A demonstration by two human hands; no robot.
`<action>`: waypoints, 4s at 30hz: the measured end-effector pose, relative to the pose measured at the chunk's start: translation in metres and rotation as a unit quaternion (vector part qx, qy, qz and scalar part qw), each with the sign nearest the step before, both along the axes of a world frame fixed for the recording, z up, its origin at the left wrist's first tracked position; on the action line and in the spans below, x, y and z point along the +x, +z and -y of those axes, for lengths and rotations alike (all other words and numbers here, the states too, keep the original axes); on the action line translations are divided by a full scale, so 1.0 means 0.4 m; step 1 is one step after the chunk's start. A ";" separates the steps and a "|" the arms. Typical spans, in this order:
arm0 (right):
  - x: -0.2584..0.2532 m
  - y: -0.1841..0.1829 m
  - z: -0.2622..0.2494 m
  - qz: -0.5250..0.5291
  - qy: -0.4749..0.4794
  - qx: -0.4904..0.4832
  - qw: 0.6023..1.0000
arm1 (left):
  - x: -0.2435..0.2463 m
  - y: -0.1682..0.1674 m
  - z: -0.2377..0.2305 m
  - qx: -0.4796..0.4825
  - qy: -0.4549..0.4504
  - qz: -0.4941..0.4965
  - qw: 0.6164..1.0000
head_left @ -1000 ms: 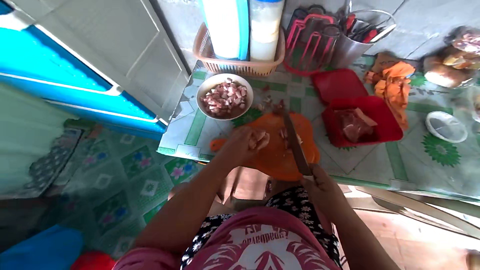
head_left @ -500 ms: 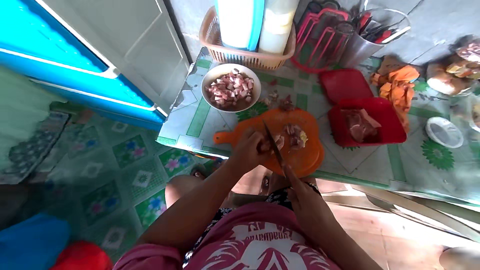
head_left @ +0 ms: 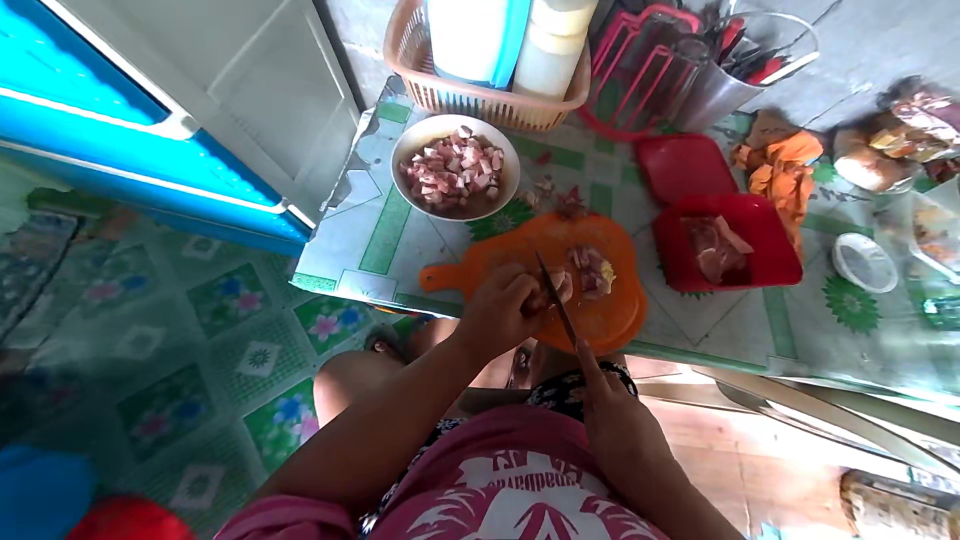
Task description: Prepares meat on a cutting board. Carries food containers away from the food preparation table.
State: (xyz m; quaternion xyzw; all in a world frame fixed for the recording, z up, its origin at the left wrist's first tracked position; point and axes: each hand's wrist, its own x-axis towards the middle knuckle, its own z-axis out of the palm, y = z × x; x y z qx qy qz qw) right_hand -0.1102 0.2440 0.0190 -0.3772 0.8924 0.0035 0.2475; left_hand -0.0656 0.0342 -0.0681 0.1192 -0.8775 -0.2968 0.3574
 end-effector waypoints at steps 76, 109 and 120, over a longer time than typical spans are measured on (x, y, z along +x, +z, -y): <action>-0.184 -0.012 -0.152 0.366 -0.198 -0.383 0.825 | -0.065 0.190 0.081 0.533 -0.081 0.075 0.839; -0.139 -0.065 -0.160 0.288 -0.188 -0.463 0.817 | -0.117 0.213 0.108 0.334 -0.074 0.352 0.871; -0.147 -0.051 -0.112 0.284 -0.121 -0.242 0.920 | -0.070 0.247 0.162 0.458 -0.114 0.329 0.818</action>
